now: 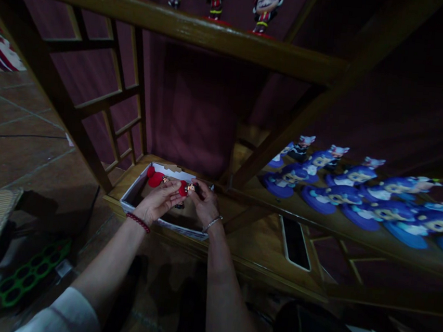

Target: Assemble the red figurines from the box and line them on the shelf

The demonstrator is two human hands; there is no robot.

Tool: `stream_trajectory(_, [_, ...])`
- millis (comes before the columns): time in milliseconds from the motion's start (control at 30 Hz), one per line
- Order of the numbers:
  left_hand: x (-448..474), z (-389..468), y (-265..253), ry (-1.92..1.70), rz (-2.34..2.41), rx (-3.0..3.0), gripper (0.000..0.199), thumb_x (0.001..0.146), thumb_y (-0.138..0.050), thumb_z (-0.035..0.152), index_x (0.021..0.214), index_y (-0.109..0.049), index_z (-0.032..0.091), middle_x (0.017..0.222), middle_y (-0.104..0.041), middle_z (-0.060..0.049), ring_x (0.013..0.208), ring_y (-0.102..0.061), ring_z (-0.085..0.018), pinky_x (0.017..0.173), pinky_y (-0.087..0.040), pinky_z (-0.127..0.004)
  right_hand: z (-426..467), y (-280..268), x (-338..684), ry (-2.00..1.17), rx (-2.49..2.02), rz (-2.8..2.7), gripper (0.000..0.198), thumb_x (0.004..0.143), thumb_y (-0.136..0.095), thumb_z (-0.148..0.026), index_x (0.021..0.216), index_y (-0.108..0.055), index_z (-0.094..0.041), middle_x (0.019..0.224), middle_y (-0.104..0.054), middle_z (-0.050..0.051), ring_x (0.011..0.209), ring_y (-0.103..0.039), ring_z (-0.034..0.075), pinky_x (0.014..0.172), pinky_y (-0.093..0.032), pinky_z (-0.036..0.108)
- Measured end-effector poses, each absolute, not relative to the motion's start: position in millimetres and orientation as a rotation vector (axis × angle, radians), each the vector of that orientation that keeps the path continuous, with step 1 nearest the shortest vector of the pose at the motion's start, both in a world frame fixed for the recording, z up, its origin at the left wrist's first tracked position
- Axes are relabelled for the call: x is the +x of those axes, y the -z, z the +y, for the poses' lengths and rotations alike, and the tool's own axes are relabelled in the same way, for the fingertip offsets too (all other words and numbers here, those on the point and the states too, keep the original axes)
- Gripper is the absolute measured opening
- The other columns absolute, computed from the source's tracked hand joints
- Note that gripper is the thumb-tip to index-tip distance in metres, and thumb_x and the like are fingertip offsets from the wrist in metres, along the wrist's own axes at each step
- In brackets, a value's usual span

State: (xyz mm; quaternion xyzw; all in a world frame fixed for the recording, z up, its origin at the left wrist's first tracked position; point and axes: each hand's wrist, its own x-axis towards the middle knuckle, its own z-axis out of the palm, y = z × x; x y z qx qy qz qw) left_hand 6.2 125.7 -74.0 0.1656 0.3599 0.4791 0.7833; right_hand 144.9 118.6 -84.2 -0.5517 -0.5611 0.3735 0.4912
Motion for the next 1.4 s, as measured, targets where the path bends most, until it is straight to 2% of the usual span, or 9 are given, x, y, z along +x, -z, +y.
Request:
stream_trajectory(233, [5,127,74,-1.046,0.758,0.360,0.004,0.073,-0.061,0.010,0.076,-0.060,0.012,0.074,-0.066,-0.003,0.069,-0.061,-0.011,0.074,-0.052,-0.030,120,85,145,-0.951,-1.311,-1.348,0.035,0.068,-0.058,-0.029,0.102,-0.059,-0.023,0.095,-0.065,0.001,0.085,-0.060,0.015,0.080,-0.048,0.030])
stream_trajectory(500, [4,126,71,-1.038,0.750,0.384,0.004,0.078,-0.056,0.012,0.078,-0.059,0.011,0.078,-0.066,-0.008,0.074,-0.063,-0.014,0.080,-0.051,-0.034,121,88,143,-0.951,-1.298,-1.294,0.029,0.065,-0.059,-0.030,0.092,-0.059,-0.021,0.086,-0.066,0.000,0.076,-0.060,0.014,0.072,-0.050,0.027])
stream_trajectory(1400, [1,126,74,-1.011,0.782,0.505,0.010,0.076,-0.057,0.008,0.084,-0.061,0.010,0.079,-0.067,-0.006,0.070,-0.063,-0.012,0.073,-0.053,-0.028,117,79,143,-0.930,-1.313,-1.360,0.021,0.064,-0.059,-0.028,0.083,-0.060,-0.020,0.073,-0.063,-0.002,0.066,-0.057,0.012,0.066,-0.047,0.024])
